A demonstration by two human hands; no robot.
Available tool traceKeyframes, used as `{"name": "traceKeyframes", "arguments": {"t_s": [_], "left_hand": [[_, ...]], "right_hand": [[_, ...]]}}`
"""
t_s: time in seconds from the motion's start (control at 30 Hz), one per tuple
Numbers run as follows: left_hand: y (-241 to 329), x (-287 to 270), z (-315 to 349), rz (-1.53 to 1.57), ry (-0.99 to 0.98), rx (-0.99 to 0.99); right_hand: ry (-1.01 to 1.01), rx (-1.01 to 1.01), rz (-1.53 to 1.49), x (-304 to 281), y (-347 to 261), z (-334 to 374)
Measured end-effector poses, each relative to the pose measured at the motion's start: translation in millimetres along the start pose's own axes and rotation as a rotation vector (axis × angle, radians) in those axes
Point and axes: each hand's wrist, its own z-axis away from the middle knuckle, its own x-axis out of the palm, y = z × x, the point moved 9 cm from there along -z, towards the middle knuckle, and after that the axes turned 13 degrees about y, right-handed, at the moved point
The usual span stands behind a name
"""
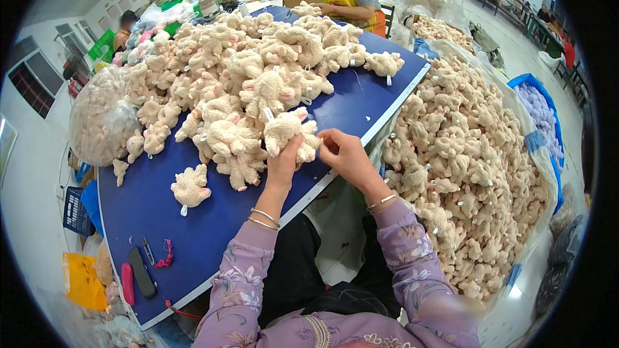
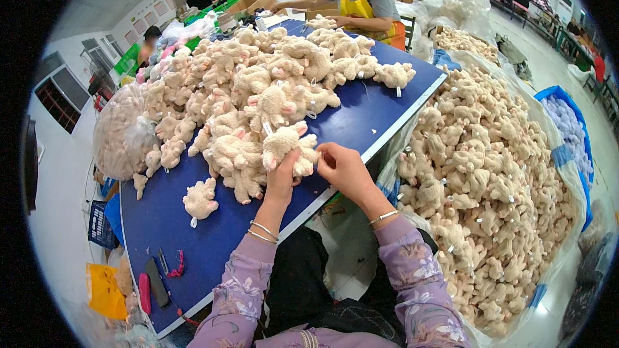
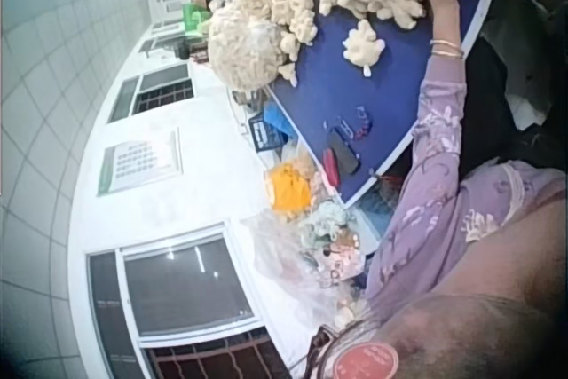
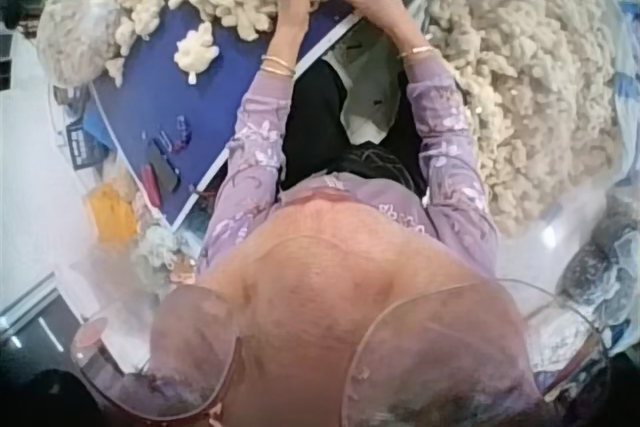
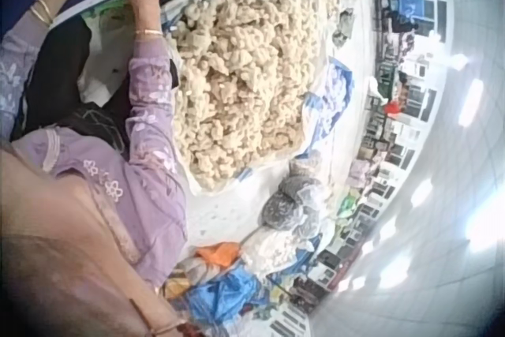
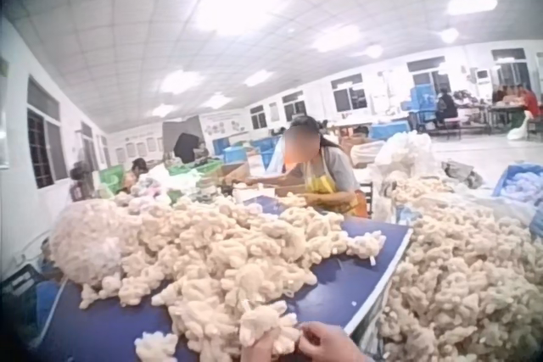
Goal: The person repeatedly picks small beige stuffed animals from a large pile on a blue table, manipulates them by hand, and places them back on the table. The hands enter from the lower frame and handle the items one at a time throughout the clip.
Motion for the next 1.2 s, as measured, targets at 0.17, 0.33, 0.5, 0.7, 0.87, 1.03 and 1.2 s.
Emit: {"name": "traceKeyframes", "arguments": {"t_s": [0.17, 0.33, 0.5, 0.7, 0.87, 1.03, 1.2], "left_hand": [[-21.8, -27.7, -16.5, 0.013, 0.145, -0.063], [-15.1, -20.0, -10.1, -0.014, 0.198, 0.054], [-8.3, -14.6, -10.3, 0.023, 0.149, 0.187], [-8.6, -6.9, -7.1, -0.009, 0.007, 0.134], [-13.2, -8.9, -9.4, -0.113, -0.011, 0.182], [1.7, 0.4, -6.8, 0.095, -0.013, 0.087], [-1.3, 3.3, -6.9, 0.087, -0.113, 0.209]], "right_hand": [[-0.007, 0.134, -0.195, 4.8, 14.3, 6.4], [-0.076, 0.127, -0.153, 23.2, 22.3, 14.0], [0.007, 0.095, -0.218, 19.8, 12.4, 11.5], [0.013, 0.077, -0.165, 17.0, 6.9, 10.7], [-0.062, 0.050, 0.016, 12.1, -5.9, 8.2], [-0.110, -0.053, 0.014, 12.2, -21.0, 7.4], [0.043, 0.033, 0.048, 4.5, -5.0, 0.8]]}}
